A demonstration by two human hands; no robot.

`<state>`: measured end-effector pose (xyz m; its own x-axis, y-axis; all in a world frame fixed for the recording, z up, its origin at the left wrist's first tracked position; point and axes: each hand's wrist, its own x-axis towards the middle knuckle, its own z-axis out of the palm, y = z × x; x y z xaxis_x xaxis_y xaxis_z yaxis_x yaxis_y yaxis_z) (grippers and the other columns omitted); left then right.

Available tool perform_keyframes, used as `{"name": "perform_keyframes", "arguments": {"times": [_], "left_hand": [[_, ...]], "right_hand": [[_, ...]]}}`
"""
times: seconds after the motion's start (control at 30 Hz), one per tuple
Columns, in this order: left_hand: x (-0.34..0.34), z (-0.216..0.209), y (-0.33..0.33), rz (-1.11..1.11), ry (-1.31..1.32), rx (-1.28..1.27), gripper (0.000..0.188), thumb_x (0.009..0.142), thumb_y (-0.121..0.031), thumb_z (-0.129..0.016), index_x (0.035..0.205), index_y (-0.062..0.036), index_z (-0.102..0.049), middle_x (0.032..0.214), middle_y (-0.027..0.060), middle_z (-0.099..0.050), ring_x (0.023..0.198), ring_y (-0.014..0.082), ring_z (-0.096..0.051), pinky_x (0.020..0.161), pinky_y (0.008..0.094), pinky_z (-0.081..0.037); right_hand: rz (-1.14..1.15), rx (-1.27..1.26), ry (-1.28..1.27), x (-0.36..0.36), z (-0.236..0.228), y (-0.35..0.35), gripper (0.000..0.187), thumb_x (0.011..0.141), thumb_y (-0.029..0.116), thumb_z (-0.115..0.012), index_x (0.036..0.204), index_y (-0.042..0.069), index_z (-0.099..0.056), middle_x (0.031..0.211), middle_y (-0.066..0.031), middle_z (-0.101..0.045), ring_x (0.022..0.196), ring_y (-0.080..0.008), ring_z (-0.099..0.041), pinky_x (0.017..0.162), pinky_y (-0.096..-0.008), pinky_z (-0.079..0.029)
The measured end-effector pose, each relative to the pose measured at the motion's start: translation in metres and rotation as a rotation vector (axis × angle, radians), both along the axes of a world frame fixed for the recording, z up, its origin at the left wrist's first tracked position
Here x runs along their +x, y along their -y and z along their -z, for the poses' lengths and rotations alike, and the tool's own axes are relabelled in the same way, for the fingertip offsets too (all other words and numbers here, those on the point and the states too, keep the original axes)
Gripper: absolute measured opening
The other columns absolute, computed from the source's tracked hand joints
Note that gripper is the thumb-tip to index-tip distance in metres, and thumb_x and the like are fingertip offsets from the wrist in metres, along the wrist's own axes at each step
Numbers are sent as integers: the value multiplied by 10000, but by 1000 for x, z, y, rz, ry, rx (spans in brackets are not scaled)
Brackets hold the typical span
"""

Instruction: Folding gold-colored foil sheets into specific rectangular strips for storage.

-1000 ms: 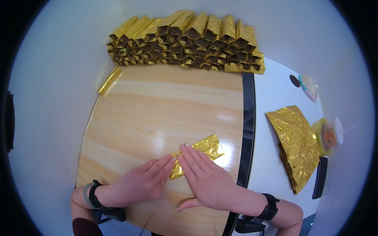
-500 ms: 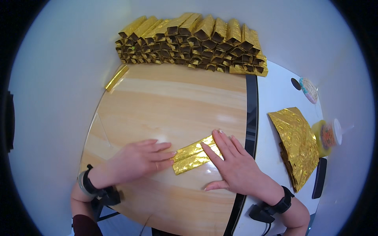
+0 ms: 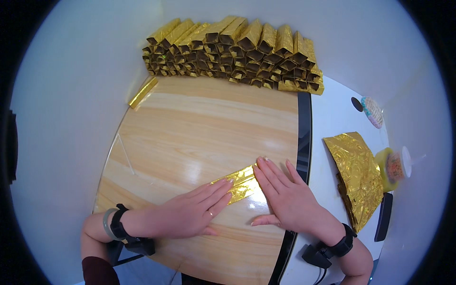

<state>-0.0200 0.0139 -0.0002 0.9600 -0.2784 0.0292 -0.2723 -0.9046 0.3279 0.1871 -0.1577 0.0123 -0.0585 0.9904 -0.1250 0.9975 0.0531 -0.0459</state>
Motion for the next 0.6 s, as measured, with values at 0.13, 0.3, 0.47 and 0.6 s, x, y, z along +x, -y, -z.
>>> {"name": "perform_keyframes", "arguments": {"times": [0.13,0.3,0.47,0.6], "left_hand": [[-5,-3,-1,-4,19,-25,812,834,-417,-613,1330,162,-334,1441,337,-268,1376,409,-270,1133,438,-251],[-4,-1,-1,8,19,21,808,832,-432,-608,1336,142,-345,1454,323,-261,1385,397,-261,1129,431,-260],[-11,-3,-8,20,10,59,734,848,-436,-590,1339,77,-406,1454,285,-299,1390,364,-265,1129,419,-257],[-13,-8,-9,-2,-19,58,694,837,-422,-613,1375,-33,-409,1487,245,-272,1399,343,-265,1117,423,-289]], "right_hand": [[44,33,52,-8,-4,1,1086,755,738,-484,1411,-99,-266,1486,-257,-273,1406,-346,-248,1140,-481,-188],[-68,89,-161,-37,3,-13,1107,752,747,-484,1392,-129,-262,1486,-280,-251,1403,-351,-254,1132,-420,-243],[-27,5,-31,-4,1,0,1122,747,756,-479,1411,-114,-230,1501,-266,-231,1408,-334,-251,1146,-436,-200],[26,33,33,-9,-4,2,1106,742,757,-481,1393,-115,-286,1490,-250,-272,1406,-321,-264,1145,-443,-195]]}}
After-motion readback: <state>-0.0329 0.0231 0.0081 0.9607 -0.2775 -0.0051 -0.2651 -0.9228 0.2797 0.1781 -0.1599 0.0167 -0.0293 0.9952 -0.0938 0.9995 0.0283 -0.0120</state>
